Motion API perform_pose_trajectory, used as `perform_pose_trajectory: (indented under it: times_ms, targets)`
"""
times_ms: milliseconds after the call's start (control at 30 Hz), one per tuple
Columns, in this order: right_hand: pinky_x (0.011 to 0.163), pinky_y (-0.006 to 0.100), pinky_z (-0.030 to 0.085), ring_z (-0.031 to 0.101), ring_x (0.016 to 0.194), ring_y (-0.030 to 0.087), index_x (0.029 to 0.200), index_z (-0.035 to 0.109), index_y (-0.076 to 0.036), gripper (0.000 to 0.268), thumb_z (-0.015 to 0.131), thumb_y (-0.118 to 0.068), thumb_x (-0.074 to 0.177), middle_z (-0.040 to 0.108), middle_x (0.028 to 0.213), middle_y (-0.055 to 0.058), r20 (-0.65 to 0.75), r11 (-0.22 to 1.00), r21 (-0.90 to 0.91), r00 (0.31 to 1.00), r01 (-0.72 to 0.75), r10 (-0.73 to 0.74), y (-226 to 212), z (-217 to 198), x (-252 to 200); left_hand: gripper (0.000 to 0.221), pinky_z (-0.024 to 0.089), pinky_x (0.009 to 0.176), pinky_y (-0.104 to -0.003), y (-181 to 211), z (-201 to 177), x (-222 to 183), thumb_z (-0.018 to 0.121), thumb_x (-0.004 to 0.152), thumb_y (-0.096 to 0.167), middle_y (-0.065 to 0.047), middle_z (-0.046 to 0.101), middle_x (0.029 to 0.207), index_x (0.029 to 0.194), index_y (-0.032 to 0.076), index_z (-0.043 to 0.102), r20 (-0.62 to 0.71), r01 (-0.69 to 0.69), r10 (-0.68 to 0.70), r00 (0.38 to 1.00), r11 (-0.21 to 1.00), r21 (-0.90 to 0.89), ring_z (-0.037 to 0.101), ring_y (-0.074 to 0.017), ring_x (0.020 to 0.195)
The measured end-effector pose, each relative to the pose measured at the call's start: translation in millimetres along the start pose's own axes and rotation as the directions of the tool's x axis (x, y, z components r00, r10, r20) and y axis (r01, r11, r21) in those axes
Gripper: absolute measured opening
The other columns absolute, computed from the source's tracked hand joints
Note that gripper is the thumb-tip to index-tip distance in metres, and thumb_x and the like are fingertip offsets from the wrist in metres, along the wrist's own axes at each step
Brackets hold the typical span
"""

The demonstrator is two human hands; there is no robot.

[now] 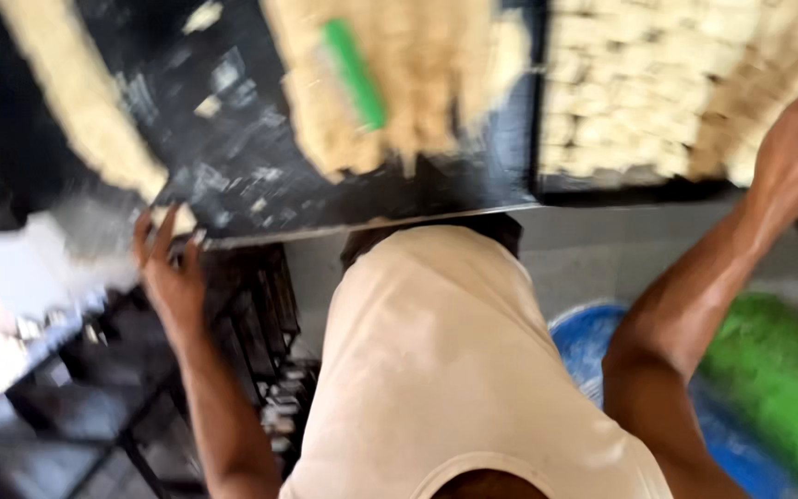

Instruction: The person divides sections of dough using a scraper, rolls small pieces into balls by hand, and arranges them on a large baking tray.

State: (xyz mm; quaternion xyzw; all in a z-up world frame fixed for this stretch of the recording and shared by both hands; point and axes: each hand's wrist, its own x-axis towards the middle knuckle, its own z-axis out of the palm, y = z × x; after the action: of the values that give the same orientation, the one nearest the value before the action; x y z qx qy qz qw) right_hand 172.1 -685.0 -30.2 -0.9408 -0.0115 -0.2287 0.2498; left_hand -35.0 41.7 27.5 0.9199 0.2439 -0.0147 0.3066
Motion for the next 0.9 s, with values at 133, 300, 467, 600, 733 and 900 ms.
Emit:
perform_pose_trajectory:
  times_ms: [133,300,467,600,733,900]
  targets:
    - [0.094,0.049,0.059,0.066,0.106,0.034,0.115,0.065,0.007,0.005,0.066,0.002,0.115,0.069,0.115,0.022,0.024,0.951,0.241,0.978,0.195,-0.206,-155,60,25,0.037,0.053,0.104,-0.048,-31,15,19,0.07,0.098,-0.008,-0.016,0.063,0.134,0.131,0.007,0.076,-0.226,-0.171,0.202,0.953,0.974,0.149,0.06,-0.0327,0.125]
    - [0.098,0.039,0.064,0.068,0.117,0.029,0.126,0.075,-0.002,0.021,0.075,0.002,0.106,0.067,0.128,0.021,0.386,0.866,0.443,0.822,0.233,-0.419,-326,147,9,0.021,0.054,0.082,-0.034,-55,3,34,0.065,0.107,0.003,-0.016,0.072,0.116,0.124,0.005,0.076,-0.293,0.033,-0.137,0.946,0.943,-0.332,0.065,-0.0261,0.098]
    - [0.083,0.045,0.059,0.067,0.101,0.034,0.119,0.075,0.006,0.037,0.087,-0.005,0.086,0.071,0.108,0.023,0.397,0.753,0.179,0.654,0.633,-0.644,-411,191,39,0.032,0.062,0.095,-0.03,-77,-12,21,0.055,0.101,0.0,-0.014,0.071,0.126,0.131,0.004,0.066,0.006,0.101,-0.288,0.958,0.315,-0.944,0.072,-0.0221,0.111]
    - [0.085,0.044,0.057,0.071,0.094,0.03,0.114,0.076,-0.002,0.013,0.077,-0.002,0.101,0.074,0.106,0.019,0.655,0.922,0.281,0.65,0.265,-0.386,-438,202,65,0.035,0.061,0.101,-0.033,-80,-10,11,0.056,0.1,0.0,-0.017,0.071,0.133,0.134,0.001,0.066,0.166,0.184,-0.162,0.973,0.107,-0.977,0.072,-0.0232,0.119]
    - [0.081,0.045,0.056,0.07,0.088,0.034,0.107,0.072,0.005,0.02,0.078,0.0,0.089,0.072,0.1,0.019,0.4,0.816,0.312,0.712,0.487,-0.577,-433,219,54,0.042,0.06,0.102,-0.031,-70,3,-8,0.064,0.098,-0.002,-0.016,0.07,0.13,0.14,0.001,0.061,0.196,0.223,-0.129,0.972,0.249,-0.942,0.07,-0.0189,0.114]
    - [0.079,0.047,0.055,0.068,0.09,0.039,0.108,0.071,0.007,0.011,0.077,0.008,0.099,0.07,0.099,0.022,0.301,0.76,0.36,0.704,0.541,-0.643,-409,266,59,0.041,0.058,0.084,-0.025,-61,-5,4,0.065,0.1,0.005,-0.008,0.074,0.106,0.141,0.003,0.06,0.243,0.265,-0.104,0.964,0.383,-0.885,0.068,-0.0089,0.092]
